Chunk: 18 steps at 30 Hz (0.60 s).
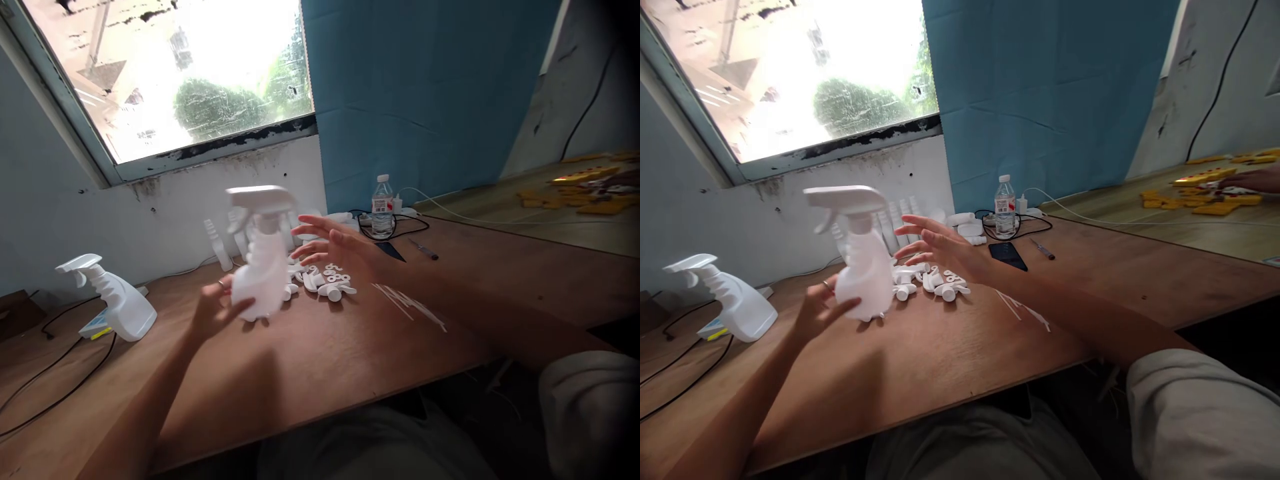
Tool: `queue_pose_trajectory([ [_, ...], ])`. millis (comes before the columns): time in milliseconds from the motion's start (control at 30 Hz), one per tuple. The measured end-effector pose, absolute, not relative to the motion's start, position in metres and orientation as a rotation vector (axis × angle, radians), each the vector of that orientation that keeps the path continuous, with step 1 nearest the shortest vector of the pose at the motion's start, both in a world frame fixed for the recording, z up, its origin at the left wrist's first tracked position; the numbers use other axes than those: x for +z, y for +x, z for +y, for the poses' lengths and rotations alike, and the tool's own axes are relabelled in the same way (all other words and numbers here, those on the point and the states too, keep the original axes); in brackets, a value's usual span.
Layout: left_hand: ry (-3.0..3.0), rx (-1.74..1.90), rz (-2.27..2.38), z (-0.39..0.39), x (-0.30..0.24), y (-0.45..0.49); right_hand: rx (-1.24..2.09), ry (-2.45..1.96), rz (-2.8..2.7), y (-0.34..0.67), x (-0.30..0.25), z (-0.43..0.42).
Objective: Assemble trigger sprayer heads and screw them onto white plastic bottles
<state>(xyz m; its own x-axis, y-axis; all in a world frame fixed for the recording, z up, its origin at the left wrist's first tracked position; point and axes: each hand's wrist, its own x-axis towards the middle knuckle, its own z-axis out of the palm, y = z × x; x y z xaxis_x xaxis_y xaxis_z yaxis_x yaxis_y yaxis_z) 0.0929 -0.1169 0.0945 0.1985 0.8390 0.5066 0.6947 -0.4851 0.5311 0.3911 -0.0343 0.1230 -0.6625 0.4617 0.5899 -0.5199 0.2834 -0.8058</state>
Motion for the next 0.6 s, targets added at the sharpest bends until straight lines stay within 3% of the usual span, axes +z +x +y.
queue_pose_trajectory([
  [67, 2.178, 1.352, 1.832, -0.102, 0.095, 0.058, 1.436, -0.084, -1.719, 0.399, 0.112, -0.018],
  [167, 1.784, 1.257, 2.572, -0.083, 0.086, 0.007, 1.392, -0.298, -1.651, 0.410, 0.093, 0.009],
  [267, 1.470, 1.069, 2.929, -0.072, 0.070, -0.034, 1.386, -0.471, -1.655, 0.418, 0.078, 0.031],
  [400, 1.204, 0.819, 3.048, -0.069, 0.055, -0.064, 1.399, -0.589, -1.662, 0.422, 0.067, 0.045],
  [600, 1.148, 0.763, 2.910, -0.082, 0.064, -0.085, 1.380, -0.584, -1.667, 0.416, 0.060, 0.048],
])
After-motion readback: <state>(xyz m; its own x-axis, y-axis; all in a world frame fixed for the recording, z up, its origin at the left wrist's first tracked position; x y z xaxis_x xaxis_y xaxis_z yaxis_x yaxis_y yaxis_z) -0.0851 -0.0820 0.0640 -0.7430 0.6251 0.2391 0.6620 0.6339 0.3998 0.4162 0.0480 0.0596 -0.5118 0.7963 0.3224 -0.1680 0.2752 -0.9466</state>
